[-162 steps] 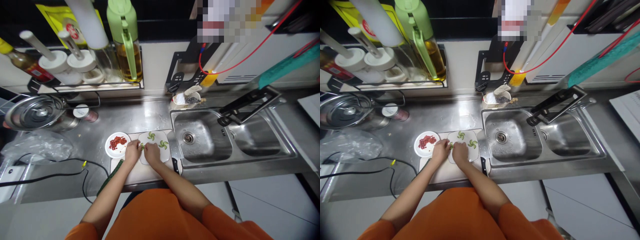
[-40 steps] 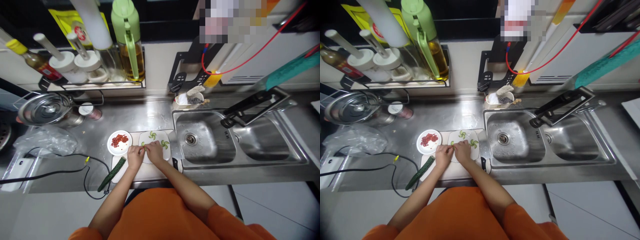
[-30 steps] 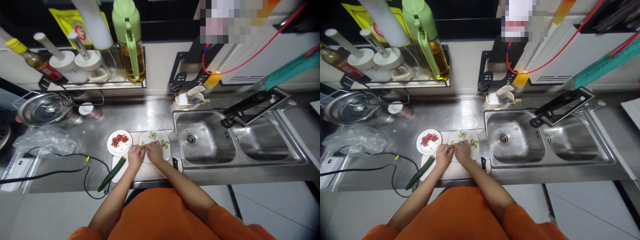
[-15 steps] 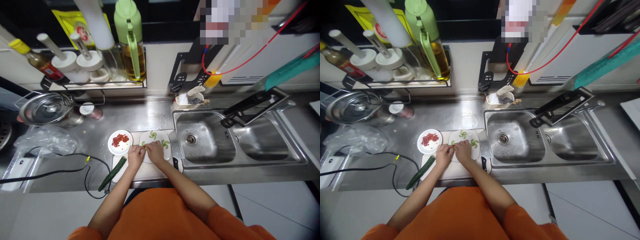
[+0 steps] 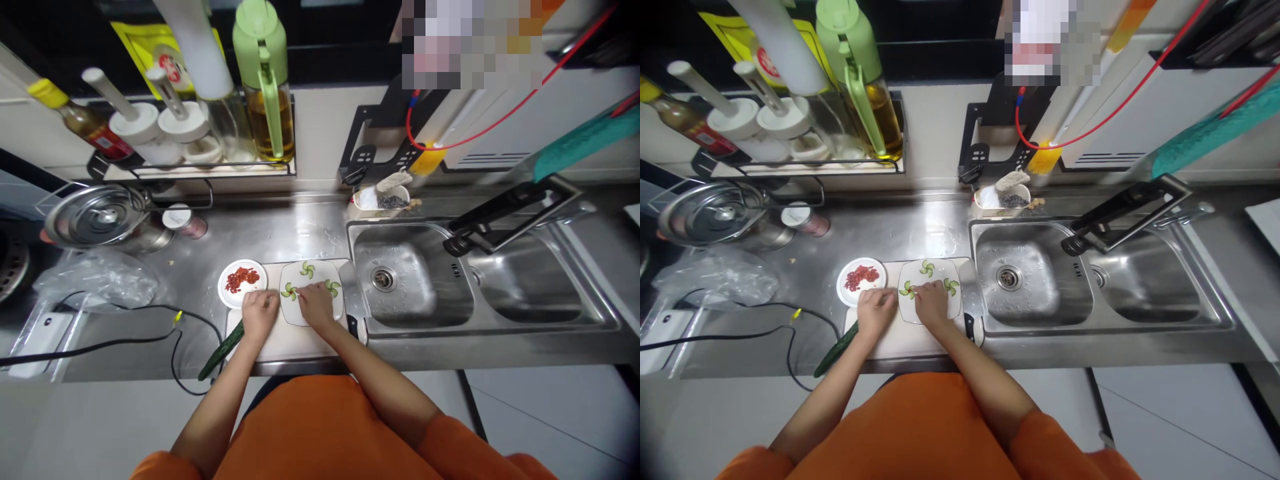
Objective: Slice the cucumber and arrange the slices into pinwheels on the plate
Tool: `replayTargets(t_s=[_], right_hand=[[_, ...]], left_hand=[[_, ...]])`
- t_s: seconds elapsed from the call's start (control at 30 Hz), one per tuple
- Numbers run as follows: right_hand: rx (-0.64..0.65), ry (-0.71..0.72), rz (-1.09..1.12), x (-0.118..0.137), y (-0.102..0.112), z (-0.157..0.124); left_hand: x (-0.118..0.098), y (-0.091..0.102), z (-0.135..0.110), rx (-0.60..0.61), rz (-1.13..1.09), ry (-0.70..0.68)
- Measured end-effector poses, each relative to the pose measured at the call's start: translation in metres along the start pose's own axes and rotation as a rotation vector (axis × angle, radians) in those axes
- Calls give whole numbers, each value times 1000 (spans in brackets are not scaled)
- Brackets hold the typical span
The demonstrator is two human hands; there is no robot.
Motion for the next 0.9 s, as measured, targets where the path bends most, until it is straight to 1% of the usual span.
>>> replayTargets(t_s=[0.1, 0.17, 0.23, 0.33, 0.6, 0.73, 0.83, 0.9], right_hand=[[35, -31, -2, -1, 2, -3], [52, -41, 0, 0, 3, -5], [61, -46, 4, 0, 4, -6], [69, -47, 5, 0, 3, -7], [44, -59, 22, -5, 0, -11], [37, -61, 35, -6, -1, -12], [28, -57, 53, -6, 1, -12], [20, -51, 67, -5, 2, -12]], left_hand=[[20, 19, 8, -95, 83, 92], [33, 28, 14, -134, 136, 163], [42, 34, 20, -148, 180, 216], [48, 35, 28, -132, 206, 237], [52, 28, 37, -48, 230, 274], [49, 34, 36, -57, 190, 300], [43, 44, 31, -95, 97, 385], [36, 49, 26, -119, -6, 501]])
Point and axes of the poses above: each hand's wrist, its own z-axis towards the middle knuckle, its own y-axis out of the back of the hand, x = y × z, the point moved 3 cm from there along z, towards the middle knuckle, and after that the axes turned 15 degrees about -z, right-handed, at the moved point
